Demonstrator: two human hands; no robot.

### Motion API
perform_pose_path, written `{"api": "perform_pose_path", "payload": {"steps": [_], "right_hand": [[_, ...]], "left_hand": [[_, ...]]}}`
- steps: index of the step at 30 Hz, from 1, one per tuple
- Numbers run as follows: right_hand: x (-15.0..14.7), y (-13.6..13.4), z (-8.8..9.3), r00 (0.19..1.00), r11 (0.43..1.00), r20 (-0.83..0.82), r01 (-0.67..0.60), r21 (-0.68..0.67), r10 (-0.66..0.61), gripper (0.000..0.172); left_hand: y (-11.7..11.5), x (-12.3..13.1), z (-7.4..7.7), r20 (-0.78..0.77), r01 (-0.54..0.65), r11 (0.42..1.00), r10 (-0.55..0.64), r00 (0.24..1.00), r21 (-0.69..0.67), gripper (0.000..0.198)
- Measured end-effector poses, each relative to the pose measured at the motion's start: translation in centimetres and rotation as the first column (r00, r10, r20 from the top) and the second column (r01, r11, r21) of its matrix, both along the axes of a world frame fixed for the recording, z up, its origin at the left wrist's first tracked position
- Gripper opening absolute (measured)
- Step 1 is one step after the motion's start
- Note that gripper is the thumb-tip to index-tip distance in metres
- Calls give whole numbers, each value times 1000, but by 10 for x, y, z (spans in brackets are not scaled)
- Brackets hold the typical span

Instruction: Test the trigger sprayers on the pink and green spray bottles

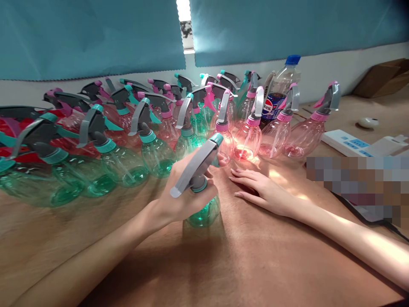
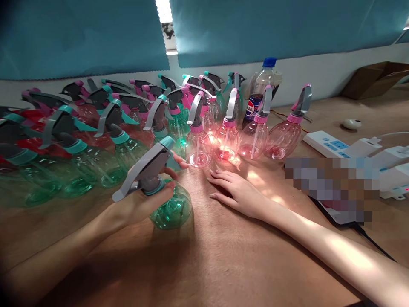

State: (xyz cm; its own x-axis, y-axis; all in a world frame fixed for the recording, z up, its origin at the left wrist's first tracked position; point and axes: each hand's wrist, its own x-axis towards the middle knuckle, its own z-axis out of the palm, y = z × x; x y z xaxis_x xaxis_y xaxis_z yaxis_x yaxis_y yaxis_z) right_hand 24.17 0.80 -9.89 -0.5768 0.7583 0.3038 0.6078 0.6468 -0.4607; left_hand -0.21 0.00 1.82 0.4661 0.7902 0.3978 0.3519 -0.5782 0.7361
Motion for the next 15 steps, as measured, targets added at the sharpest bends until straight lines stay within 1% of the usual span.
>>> {"api": "perform_pose_path", "payload": {"steps": [4, 6, 10, 15], "right_hand": [[0, 0, 1, 1000, 1000, -9, 2, -9, -2, 45], [0, -1, 1, 1000, 1000, -10, 1, -7, -1, 45], [0, 0, 0, 1000, 1000, 0, 0, 1, 0, 44], [0, 0, 0, 1000, 1000, 6, -1, 4, 1, 44]], "left_hand": [[2, -3, -4, -46, -18, 999, 20, 999, 50, 18], [3, -3, -5, -62, -28, 998, 32, 998, 62, 15], [3, -2, -3, -72, -32, 997, 37, 997, 70, 12], [1, -1, 1, -114, -41, 997, 49, 992, 71, 13]]}}
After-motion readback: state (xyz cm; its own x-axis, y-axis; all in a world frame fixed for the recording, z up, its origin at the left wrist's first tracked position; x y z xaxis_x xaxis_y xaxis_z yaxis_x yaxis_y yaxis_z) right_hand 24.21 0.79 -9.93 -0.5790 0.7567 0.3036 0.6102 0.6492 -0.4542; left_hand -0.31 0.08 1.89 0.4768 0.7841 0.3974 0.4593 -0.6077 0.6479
